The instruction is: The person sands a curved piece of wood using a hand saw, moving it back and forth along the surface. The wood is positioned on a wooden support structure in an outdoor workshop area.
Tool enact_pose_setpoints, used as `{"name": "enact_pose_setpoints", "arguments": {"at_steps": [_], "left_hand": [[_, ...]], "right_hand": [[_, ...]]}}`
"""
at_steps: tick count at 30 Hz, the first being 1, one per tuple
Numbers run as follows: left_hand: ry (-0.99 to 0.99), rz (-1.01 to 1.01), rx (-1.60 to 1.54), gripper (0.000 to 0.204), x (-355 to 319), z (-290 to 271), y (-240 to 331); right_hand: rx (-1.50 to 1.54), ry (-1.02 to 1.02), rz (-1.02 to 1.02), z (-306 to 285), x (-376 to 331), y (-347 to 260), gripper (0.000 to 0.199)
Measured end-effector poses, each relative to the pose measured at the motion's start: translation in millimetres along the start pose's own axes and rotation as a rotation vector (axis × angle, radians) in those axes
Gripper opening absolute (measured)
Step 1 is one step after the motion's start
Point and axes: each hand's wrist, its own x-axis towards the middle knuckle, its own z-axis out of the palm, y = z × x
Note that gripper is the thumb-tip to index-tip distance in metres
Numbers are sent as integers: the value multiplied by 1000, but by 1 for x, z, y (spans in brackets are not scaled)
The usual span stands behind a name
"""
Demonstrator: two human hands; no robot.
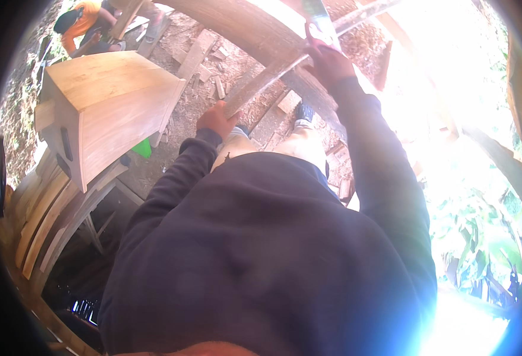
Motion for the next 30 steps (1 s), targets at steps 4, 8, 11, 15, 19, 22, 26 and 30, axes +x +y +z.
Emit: {"name": "enact_pose_setpoints", "arguments": {"at_steps": [4, 8, 11, 15, 19, 22, 26, 30], "left_hand": [[-8, 17, 39, 60, 3, -25, 6], [22, 29, 79, 61, 14, -27, 1], [10, 39, 87, 63, 25, -25, -9], [-15, 58, 85, 65, 30, -20, -11], [-62, 113, 7, 70, 43, -3, -27], [-249, 103, -217, 72, 65, 23, -50], [-592, -40, -516, 76, 66, 37, -47], [-669, -28, -660, 78, 29, 35, -16]], "right_hand": [[329, 125, 113, -53, -59, -66, 30], [538, 92, 195, -87, -117, -113, 27], [628, 20, 315, -92, -139, -135, 45], [673, -38, 292, -103, -134, -151, 55], [595, -149, 207, -138, -113, -153, 54], [720, -194, 169, -144, -106, -150, 52], [898, -219, 205, -161, -90, -172, 58], [1023, -249, 452, -162, -96, -194, 34]]}}
